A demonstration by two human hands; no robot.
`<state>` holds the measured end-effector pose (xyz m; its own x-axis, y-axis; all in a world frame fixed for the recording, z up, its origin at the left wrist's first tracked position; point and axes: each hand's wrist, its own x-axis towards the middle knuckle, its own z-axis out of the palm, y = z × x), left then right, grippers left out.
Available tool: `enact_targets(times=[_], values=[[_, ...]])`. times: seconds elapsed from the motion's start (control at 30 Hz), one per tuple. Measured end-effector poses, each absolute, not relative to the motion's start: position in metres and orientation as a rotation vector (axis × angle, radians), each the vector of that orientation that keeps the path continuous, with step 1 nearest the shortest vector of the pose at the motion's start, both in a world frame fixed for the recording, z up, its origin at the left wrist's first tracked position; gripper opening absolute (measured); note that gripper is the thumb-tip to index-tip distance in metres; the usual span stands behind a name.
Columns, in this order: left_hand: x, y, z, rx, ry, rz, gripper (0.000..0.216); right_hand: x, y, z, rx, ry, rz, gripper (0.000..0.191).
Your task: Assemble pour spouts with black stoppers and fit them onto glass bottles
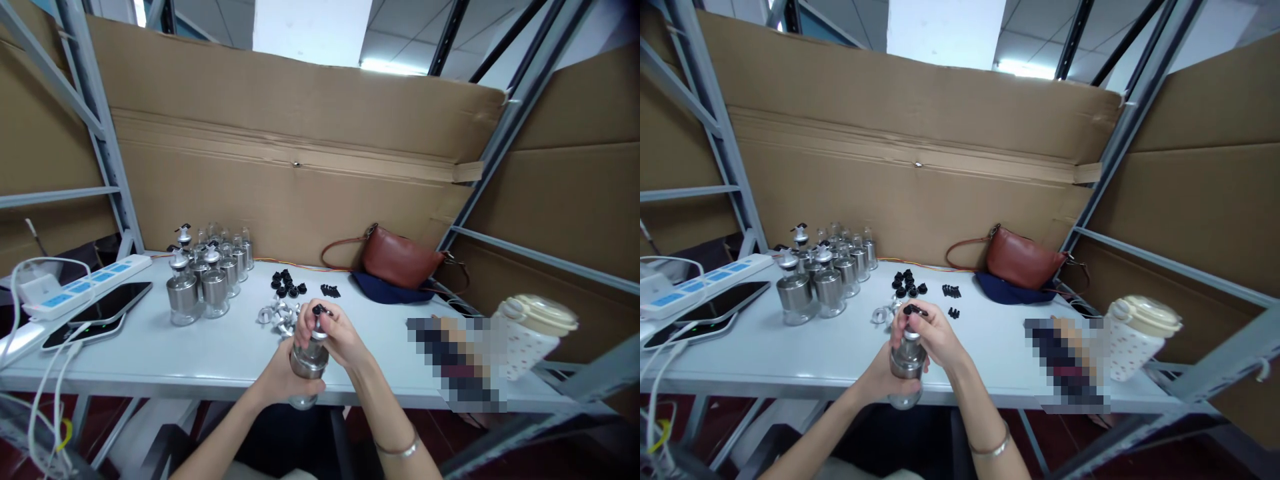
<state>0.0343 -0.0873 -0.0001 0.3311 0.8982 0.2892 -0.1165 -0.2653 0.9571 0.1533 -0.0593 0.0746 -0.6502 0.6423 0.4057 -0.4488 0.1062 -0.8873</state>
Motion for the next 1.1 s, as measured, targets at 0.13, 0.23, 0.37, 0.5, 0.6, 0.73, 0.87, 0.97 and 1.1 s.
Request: enact_targets(times=[0.13, 0.23, 0.37, 0.5, 0.6, 0.73, 0.87, 0.97, 1.1], values=[[0.036, -0.088, 0.001, 1.463, 0.713, 1.176, 0.033, 0.156, -0.068, 0.065, -0.342, -1.55, 1.471, 0.038], [0.037, -0.088, 0.001, 1.464, 0.726, 1.195, 0.035, 0.153, -0.073, 0.06, -0.335, -1.51, 1.383, 0.035], [0.037, -0.087, 0.003, 1.473, 0.713, 1.197, 0.036, 0.148, -0.075, 0.059, -0.31, -1.423, 1.317, 0.032], [0.038, -0.091, 0.003, 1.474, 0.741, 1.216, 0.047, 0.146, -0.078, 0.059, -0.362, -1.38, 1.297, 0.033], [0.039, -0.094, 0.0, 1.446, 0.796, 1.255, 0.058, 0.145, -0.082, 0.063, -0.42, -1.344, 1.328, 0.034], [0.042, -0.095, -0.004, 1.431, 0.852, 1.226, 0.06, 0.148, -0.084, 0.077, -0.524, -1.29, 1.48, 0.035], [0.041, -0.092, -0.002, 1.452, 0.838, 1.217, 0.066, 0.149, -0.084, 0.086, -0.572, -1.223, 1.603, 0.035], [0.04, -0.092, 0.002, 1.481, 0.791, 1.21, 0.063, 0.144, -0.088, 0.079, -0.502, -1.134, 1.454, 0.033], [0.04, -0.093, 0.001, 1.502, 0.813, 1.207, 0.061, 0.14, -0.092, 0.062, -0.419, -1.17, 1.173, 0.032]])
